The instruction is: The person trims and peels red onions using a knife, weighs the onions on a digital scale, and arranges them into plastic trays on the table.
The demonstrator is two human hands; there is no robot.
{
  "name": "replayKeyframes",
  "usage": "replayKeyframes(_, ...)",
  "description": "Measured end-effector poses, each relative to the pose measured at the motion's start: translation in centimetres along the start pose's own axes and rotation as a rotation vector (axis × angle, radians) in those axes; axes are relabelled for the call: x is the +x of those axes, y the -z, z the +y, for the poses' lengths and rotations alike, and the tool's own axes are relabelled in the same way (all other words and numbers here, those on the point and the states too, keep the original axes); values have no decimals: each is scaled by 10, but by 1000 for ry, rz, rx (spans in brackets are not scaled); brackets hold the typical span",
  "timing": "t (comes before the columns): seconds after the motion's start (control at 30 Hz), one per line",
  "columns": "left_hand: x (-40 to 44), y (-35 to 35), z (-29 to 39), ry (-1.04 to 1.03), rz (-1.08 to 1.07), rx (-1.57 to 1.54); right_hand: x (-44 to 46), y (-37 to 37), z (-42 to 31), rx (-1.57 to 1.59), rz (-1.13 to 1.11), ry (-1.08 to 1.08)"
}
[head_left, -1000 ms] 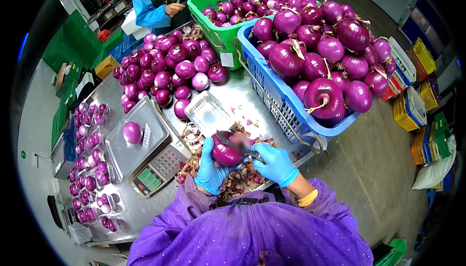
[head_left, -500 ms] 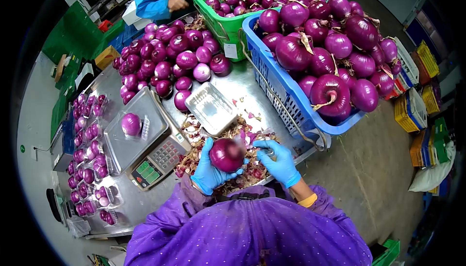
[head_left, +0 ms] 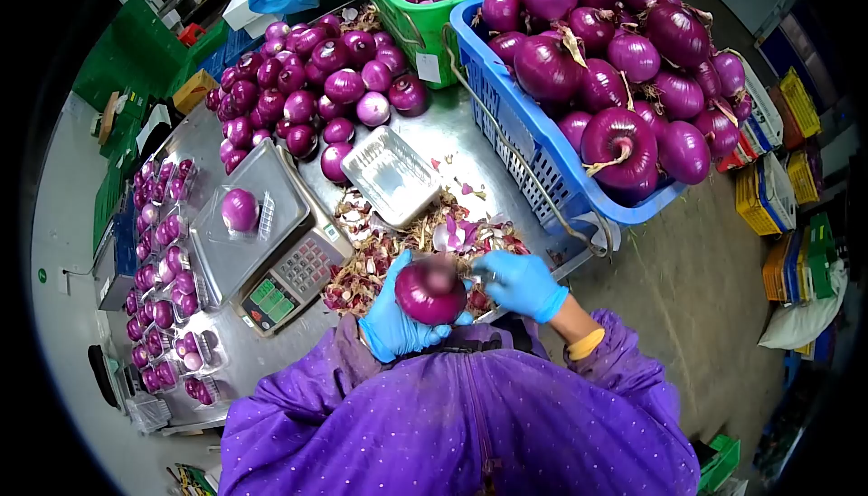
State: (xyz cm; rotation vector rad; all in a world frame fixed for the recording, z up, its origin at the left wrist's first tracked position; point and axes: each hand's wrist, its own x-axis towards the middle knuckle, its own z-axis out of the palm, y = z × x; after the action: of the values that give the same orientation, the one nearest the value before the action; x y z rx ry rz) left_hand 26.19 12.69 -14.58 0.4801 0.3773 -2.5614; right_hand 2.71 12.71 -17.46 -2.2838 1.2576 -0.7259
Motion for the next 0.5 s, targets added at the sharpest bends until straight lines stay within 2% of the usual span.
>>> replayKeyframes(0.03,-4,-4,-8,-155,17,426,-3,4,9,-57,-105,-144)
replayKeyframes(0.07,-8,-11,-14,-317,29,858,-9,7,10,20,-78,-175)
replayKeyframes(0.1,-12,-9,-15,-436,38,1082,-12,12,5,101,-57,-204)
replayKeyframes(0.13,-11,-4,-12,-281,21,767,-12,11,1,199,-18,-186)
replayKeyframes(0.17,-8,7,-2,-91,19,298,-10,9,-3,295,28,-170)
replayKeyframes(0.2,-6,10,3,-14,61,152,-6,9,-6,386,77,-151)
replayKeyframes(0.3,-4,2,10,-53,177,419,12,9,-27,849,139,-276)
replayKeyframes(0.33,-4,1,12,-54,222,526,16,17,-32,910,35,-284)
replayKeyframes(0.43,-2,-15,3,-358,444,970,23,9,-48,1035,49,-363)
replayKeyframes(0.47,-4,-21,4,-357,439,983,22,-10,-45,995,135,-310)
replayKeyframes(0.5,-6,-21,5,-358,418,1028,23,-12,-46,1042,124,-378)
